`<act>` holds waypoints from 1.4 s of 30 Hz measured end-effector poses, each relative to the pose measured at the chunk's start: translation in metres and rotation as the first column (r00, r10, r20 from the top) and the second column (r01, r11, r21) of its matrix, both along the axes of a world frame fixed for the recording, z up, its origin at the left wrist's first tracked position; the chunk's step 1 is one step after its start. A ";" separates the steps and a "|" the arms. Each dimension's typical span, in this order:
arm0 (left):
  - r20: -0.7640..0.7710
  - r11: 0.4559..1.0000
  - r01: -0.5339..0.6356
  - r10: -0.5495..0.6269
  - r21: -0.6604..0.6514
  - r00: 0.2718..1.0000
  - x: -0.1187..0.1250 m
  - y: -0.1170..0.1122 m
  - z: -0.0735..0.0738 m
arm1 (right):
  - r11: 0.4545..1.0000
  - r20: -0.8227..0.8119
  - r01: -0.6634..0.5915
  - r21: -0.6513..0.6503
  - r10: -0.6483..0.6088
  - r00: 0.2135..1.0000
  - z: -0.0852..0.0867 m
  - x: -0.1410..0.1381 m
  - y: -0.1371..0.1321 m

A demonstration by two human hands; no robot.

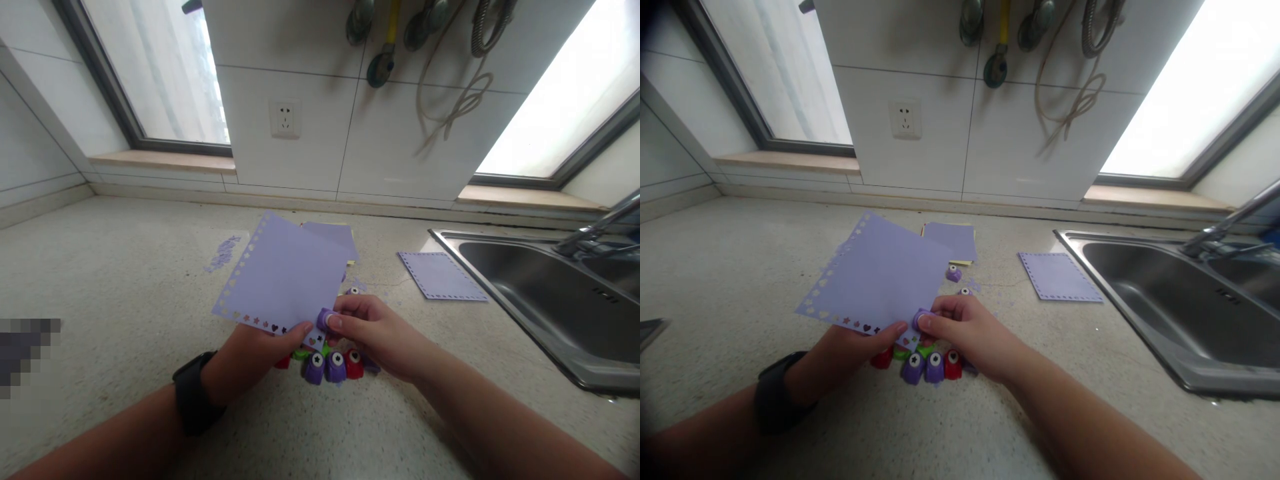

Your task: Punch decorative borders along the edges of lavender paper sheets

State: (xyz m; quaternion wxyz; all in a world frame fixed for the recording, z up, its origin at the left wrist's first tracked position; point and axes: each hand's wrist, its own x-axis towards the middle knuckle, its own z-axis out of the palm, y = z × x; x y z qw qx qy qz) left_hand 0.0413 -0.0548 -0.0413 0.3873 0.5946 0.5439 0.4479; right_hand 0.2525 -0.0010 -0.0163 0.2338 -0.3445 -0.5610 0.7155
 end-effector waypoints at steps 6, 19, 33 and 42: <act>-0.005 1.000 -0.022 0.022 0.003 1.000 -0.001 0.001 -0.003 | 1.000 -0.001 0.000 -0.006 0.000 1.000 -0.001 0.000 0.000; 0.029 0.999 -0.047 0.047 0.011 0.998 0.003 0.001 0.001 | 0.999 0.066 -0.013 0.051 0.009 0.998 0.003 0.000 0.000; -0.028 0.998 -0.050 0.051 0.030 0.998 0.001 0.000 -0.002 | 0.998 0.049 -0.029 0.058 0.026 0.998 0.005 -0.002 0.000; 0.000 0.999 -0.033 0.033 0.034 0.999 0.002 0.001 -0.001 | 0.995 0.093 -0.015 0.103 0.005 0.996 0.004 -0.002 -0.001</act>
